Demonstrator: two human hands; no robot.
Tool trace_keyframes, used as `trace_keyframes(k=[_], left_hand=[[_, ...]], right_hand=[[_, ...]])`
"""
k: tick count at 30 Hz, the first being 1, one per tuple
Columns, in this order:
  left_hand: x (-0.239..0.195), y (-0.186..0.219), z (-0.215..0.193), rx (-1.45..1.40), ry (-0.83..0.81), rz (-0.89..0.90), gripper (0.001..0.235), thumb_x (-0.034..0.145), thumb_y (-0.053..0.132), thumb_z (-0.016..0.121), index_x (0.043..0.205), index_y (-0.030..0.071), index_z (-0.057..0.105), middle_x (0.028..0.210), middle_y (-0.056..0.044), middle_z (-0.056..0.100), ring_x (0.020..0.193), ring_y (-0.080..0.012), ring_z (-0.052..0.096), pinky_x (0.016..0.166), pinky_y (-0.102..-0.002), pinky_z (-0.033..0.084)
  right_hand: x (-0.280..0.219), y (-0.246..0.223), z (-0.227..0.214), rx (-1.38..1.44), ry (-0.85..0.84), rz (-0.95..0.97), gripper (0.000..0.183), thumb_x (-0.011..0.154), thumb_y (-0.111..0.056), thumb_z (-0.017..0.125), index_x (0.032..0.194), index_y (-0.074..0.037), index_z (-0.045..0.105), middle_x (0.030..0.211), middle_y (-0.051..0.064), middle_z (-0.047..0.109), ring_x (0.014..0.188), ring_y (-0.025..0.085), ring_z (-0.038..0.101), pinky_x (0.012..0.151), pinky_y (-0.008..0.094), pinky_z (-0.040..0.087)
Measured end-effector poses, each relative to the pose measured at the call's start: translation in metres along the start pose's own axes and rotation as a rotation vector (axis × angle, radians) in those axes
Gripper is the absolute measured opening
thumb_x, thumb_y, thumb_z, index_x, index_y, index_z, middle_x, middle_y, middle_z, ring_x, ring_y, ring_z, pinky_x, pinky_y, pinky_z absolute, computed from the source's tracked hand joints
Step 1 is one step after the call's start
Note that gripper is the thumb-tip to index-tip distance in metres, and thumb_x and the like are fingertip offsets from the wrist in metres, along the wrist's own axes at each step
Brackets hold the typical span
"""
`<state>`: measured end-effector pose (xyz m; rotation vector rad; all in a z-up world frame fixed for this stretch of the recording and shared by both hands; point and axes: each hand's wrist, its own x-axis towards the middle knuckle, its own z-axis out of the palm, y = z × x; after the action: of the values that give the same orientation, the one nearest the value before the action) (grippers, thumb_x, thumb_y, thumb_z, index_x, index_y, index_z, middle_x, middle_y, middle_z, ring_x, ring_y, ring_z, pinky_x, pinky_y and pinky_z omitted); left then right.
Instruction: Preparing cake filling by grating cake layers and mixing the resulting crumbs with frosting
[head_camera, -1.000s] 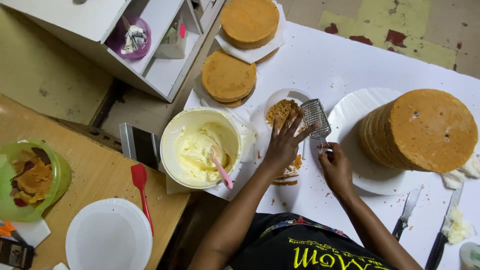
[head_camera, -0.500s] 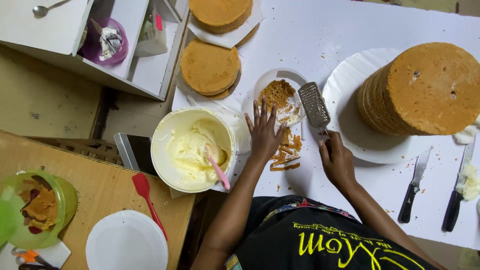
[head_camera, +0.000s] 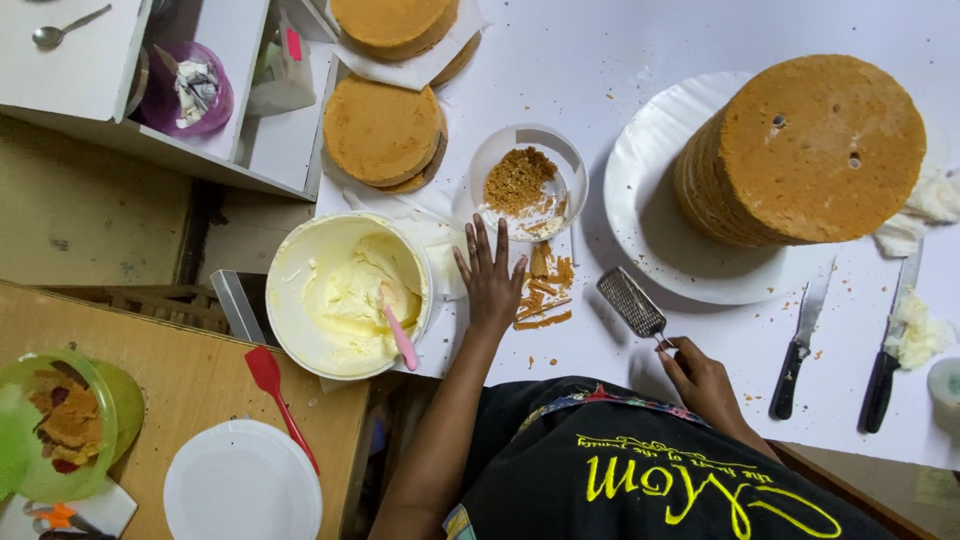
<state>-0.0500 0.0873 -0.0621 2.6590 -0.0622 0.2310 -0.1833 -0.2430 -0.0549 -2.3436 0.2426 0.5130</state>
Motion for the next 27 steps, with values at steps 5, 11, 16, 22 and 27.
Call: trace_keyframes(k=[5,11,16,22,27], left_hand=[[-0.037,-0.005,0.002,0.127,-0.042,0.048,0.081,0.102,0.04,0.059,0.165,0.014,0.014,0.171,-0.019,0.004,0.159,-0.0346,0.007,0.126,-0.057,0.01],[-0.061,-0.027,0.0,-0.025,-0.376,0.216,0.121,0.079,0.045,0.086,0.163,0.008,0.007,0.171,-0.016,0.005,0.159,-0.0333,0.008,0.126,-0.049,0.014],[-0.067,-0.033,0.016,-0.011,-0.435,0.207,0.131,0.072,0.049,0.091,0.164,0.013,0.005,0.172,-0.012,0.005,0.159,-0.0263,0.005,0.127,-0.045,0.007],[-0.065,-0.043,0.04,-0.009,-0.289,0.175,0.125,0.064,0.045,0.097,0.161,0.015,0.023,0.15,-0.015,0.045,0.139,-0.0391,0.041,0.113,-0.05,0.036],[-0.066,-0.043,0.048,-0.08,-0.189,0.145,0.097,0.068,0.022,0.094,0.149,0.011,0.043,0.127,-0.012,0.055,0.11,-0.0337,0.055,0.088,-0.046,0.046]], right_hand=[[-0.034,0.074,-0.023,0.115,0.052,0.232,0.03,0.109,-0.036,0.053,0.106,-0.015,0.074,0.064,0.013,0.065,0.066,0.03,0.061,0.065,0.042,0.043],[-0.022,0.153,-0.019,-0.187,0.159,0.218,0.038,0.108,-0.036,0.045,0.122,-0.013,0.072,0.109,0.017,0.075,0.101,0.037,0.069,0.082,0.047,0.049],[-0.018,0.151,-0.023,-0.381,0.359,-0.128,0.029,0.105,-0.015,0.055,0.13,-0.008,0.067,0.113,0.02,0.064,0.102,0.041,0.061,0.086,0.05,0.05],[0.002,0.086,-0.009,-0.421,0.424,-0.403,0.05,0.083,0.0,0.075,0.131,0.003,0.065,0.127,0.025,0.064,0.118,0.04,0.06,0.1,0.05,0.054],[0.028,0.019,0.001,-0.332,0.095,-0.467,0.043,0.09,-0.011,0.069,0.132,-0.002,0.062,0.133,0.02,0.061,0.119,0.037,0.059,0.093,0.045,0.056]])
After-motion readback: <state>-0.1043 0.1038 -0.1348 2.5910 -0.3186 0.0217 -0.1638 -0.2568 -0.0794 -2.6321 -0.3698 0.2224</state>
